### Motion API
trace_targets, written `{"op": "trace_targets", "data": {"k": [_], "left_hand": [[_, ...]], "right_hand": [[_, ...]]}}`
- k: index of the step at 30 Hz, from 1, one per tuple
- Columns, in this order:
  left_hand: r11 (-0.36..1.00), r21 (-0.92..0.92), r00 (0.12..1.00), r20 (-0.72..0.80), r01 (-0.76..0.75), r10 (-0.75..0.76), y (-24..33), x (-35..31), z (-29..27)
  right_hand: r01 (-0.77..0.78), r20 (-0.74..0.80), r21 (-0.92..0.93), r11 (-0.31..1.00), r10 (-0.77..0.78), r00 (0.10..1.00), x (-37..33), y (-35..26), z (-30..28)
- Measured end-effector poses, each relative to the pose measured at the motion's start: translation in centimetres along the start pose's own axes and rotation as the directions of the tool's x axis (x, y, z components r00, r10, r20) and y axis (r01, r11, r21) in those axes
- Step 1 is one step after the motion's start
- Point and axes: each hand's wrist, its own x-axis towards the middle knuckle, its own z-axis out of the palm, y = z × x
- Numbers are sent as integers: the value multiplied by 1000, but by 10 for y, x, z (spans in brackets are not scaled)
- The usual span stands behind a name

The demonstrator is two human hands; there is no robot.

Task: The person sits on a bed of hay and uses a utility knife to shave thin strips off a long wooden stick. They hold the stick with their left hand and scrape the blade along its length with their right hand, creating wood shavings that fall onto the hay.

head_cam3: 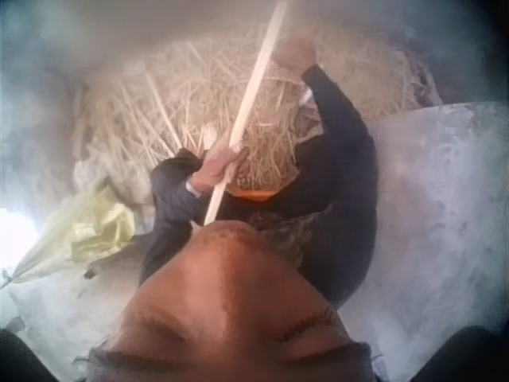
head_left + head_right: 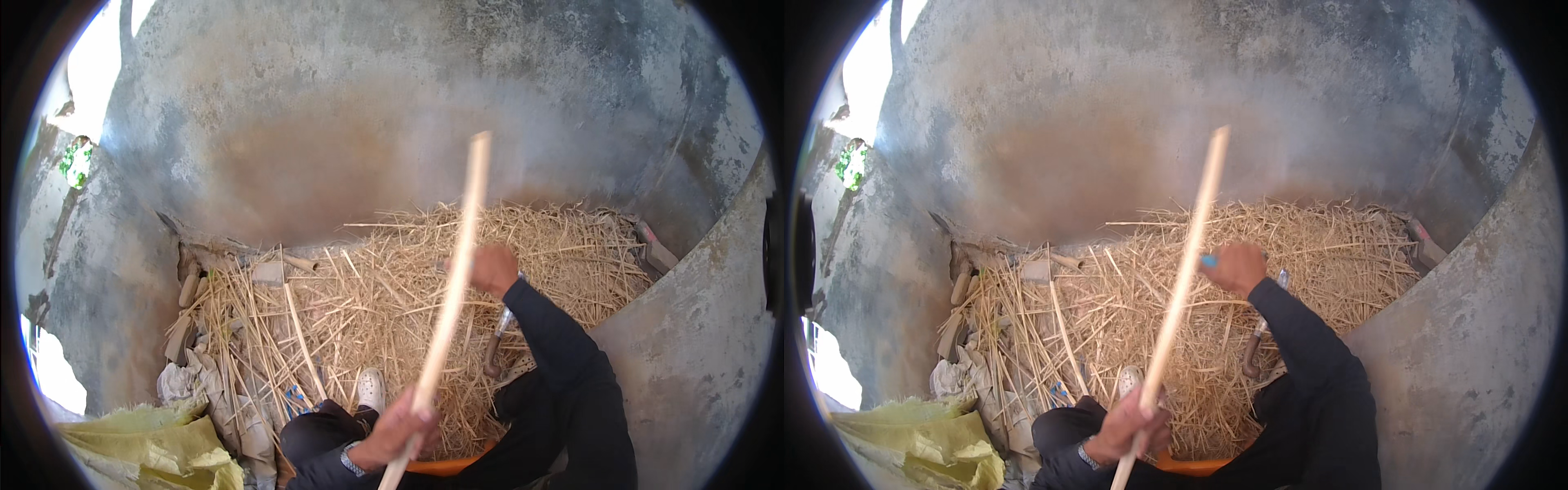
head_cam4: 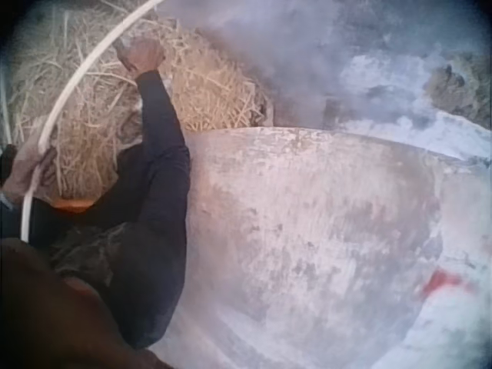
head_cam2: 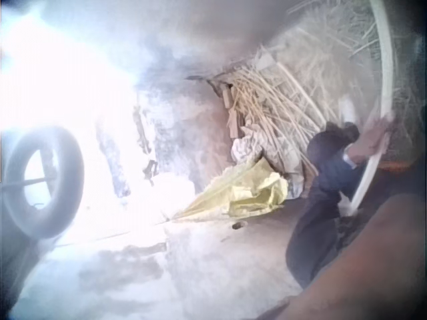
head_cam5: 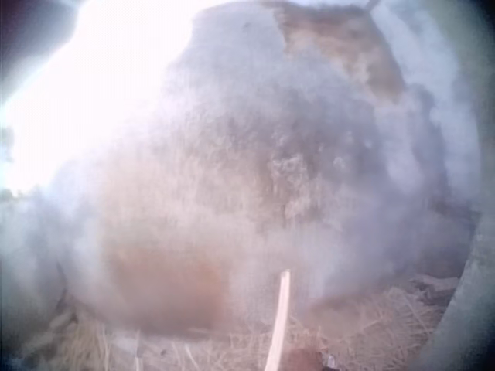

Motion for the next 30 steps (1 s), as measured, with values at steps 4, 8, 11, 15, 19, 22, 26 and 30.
{"op": "trace_targets", "data": {"k": [4, 8, 11, 15, 19, 22, 26, 30], "left_hand": [[982, 191, 998, 69, 0, -14, 16, 0, 14], [992, 24, 983, -135, -120, 123, 20, 9, 1], [985, 32, 953, -249, -169, 172, 27, 16, -19], [989, -17, 951, -279, -146, 136, 23, 15, -14], [997, -26, 955, -291, -74, 63, 19, 16, -8], [996, -1, 960, -268, -90, 87, 17, 15, -14], [1000, -2, 962, -273, -25, 23, 13, 13, -5], [1000, -2, 978, -206, -3, 3, 13, 13, -3]], "right_hand": [[204, 44, 67, 977, -207, 977, -34, -55, -2], [51, -121, 381, 923, -5, 993, -26, -32, -24], [377, -301, 317, 870, -285, 910, -44, -55, -35], [550, -252, 139, 824, -507, 824, -58, -79, -31], [374, -230, 131, 918, -339, 912, -29, -63, -27], [462, -200, 117, 879, -435, 878, -44, -69, -24], [376, -304, 98, 922, -332, 893, -24, -47, -22], [259, -210, 90, 962, -236, 949, -12, -19, -25]]}}
